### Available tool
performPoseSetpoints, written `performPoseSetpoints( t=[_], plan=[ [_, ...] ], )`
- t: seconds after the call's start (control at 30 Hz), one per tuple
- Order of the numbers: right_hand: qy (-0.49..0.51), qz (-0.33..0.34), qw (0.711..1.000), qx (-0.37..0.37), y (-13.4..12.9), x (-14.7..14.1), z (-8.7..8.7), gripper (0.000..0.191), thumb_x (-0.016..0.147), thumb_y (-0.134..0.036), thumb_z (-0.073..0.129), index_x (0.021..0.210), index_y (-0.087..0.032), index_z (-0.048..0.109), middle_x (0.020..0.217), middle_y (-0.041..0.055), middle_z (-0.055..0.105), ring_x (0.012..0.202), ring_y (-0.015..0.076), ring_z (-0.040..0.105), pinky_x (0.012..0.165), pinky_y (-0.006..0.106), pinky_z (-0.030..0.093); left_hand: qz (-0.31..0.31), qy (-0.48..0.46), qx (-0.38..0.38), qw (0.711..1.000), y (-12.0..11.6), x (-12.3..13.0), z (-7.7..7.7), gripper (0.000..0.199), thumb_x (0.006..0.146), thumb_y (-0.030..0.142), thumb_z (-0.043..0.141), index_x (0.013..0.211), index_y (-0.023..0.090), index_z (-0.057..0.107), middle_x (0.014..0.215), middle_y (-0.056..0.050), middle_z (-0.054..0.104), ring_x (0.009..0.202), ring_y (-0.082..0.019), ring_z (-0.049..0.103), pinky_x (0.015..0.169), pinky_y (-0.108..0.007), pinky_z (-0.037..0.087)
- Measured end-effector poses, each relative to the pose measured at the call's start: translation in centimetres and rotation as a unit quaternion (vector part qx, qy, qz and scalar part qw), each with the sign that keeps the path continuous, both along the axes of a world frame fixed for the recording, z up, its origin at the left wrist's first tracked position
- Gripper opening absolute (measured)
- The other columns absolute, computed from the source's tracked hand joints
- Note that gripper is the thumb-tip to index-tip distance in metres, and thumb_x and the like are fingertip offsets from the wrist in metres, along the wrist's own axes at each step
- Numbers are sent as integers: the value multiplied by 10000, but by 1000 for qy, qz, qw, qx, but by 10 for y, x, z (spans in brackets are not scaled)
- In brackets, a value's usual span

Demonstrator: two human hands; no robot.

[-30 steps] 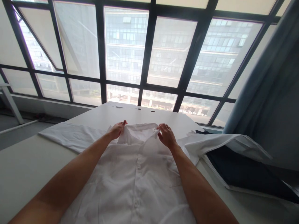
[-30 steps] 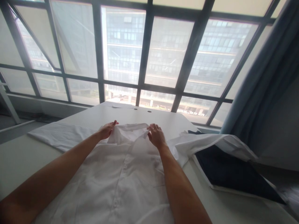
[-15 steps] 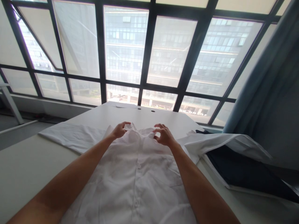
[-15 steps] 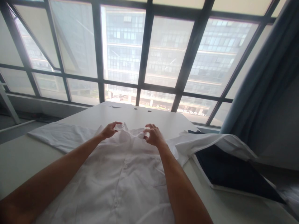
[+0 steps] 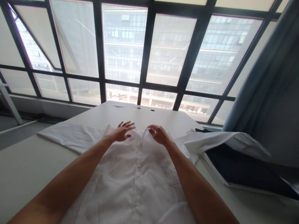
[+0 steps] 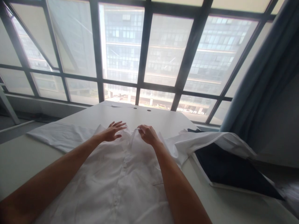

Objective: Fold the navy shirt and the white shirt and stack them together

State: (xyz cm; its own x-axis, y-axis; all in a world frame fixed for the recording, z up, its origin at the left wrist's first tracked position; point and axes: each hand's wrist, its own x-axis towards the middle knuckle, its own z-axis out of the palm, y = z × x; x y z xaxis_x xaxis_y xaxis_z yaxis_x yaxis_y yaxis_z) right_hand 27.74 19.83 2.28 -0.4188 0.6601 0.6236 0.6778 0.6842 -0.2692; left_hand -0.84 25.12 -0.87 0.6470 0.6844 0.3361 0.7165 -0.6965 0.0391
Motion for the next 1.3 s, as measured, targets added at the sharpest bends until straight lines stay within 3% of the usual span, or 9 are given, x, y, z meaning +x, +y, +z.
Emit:
performPoseSetpoints(
  t=[0.17,0.27,0.33,0.4,0.5,0.67,0.77,0.97,1.3],
  plan=[
    [22,10,999,-48,-3,-4,3,140,950,-109,545,881,-189,637,889,37,671,801,200,620,724,262,425,-22,-75,15,997,-1,10,-5,215,949,283,532,1027,233,726,1299,-82,687,1319,-256,536,1188,-566,196],
    [11,18,997,-69,-5,-10,4,205,967,-174,544,764,-194,561,780,16,596,706,181,559,654,252,387,-27,-169,26,985,-5,20,-3,246,956,320,520,881,189,713,1000,-89,761,1026,-233,669,1107,-481,352],
    [7,32,996,-84,-7,-16,4,255,972,-207,549,718,-196,528,735,1,558,671,170,528,630,246,367,-20,-227,11,974,-10,29,0,308,936,380,542,773,169,697,803,-74,733,834,-216,660,944,-394,463],
    [8,46,993,-108,-8,-23,3,232,966,-218,570,736,-195,553,707,-12,554,649,163,516,610,239,353,2,-281,-27,959,-15,37,3,352,897,428,577,702,155,682,678,-49,678,709,-194,612,758,-322,474],
    [13,22,993,-118,-11,-34,-1,135,940,-216,628,807,-198,612,669,-26,568,608,159,510,573,235,328,13,-352,-103,930,-22,48,6,367,837,457,604,680,134,682,622,-21,636,637,-165,561,636,-278,417],
    [-22,-64,995,-72,-13,-41,-5,102,927,-208,673,825,-202,662,670,-4,610,612,179,554,564,245,309,-51,-408,-261,873,-29,52,13,309,765,417,608,720,125,697,635,-7,633,620,-143,532,604,-258,393],
    [-29,-84,994,-65,-13,-40,-8,78,934,-231,682,861,-205,686,716,13,653,671,201,607,588,247,335,-60,-422,-289,857,-32,51,17,283,746,396,608,720,129,699,645,-5,632,626,-137,525,621,-261,396],
    [13,-77,996,-32,-10,-40,-11,59,905,-211,697,964,-212,692,879,15,710,740,206,647,640,250,399,-53,-405,-260,875,-33,51,19,359,759,471,626,731,124,709,637,-3,634,634,-142,534,628,-263,407],
    [13,-51,999,-4,-9,-37,-11,55,927,-186,686,902,-200,734,939,44,717,777,209,655,686,259,429,-77,-324,-177,926,-31,52,18,387,830,479,585,817,120,730,691,-20,678,667,-167,575,638,-273,438]
  ],
)
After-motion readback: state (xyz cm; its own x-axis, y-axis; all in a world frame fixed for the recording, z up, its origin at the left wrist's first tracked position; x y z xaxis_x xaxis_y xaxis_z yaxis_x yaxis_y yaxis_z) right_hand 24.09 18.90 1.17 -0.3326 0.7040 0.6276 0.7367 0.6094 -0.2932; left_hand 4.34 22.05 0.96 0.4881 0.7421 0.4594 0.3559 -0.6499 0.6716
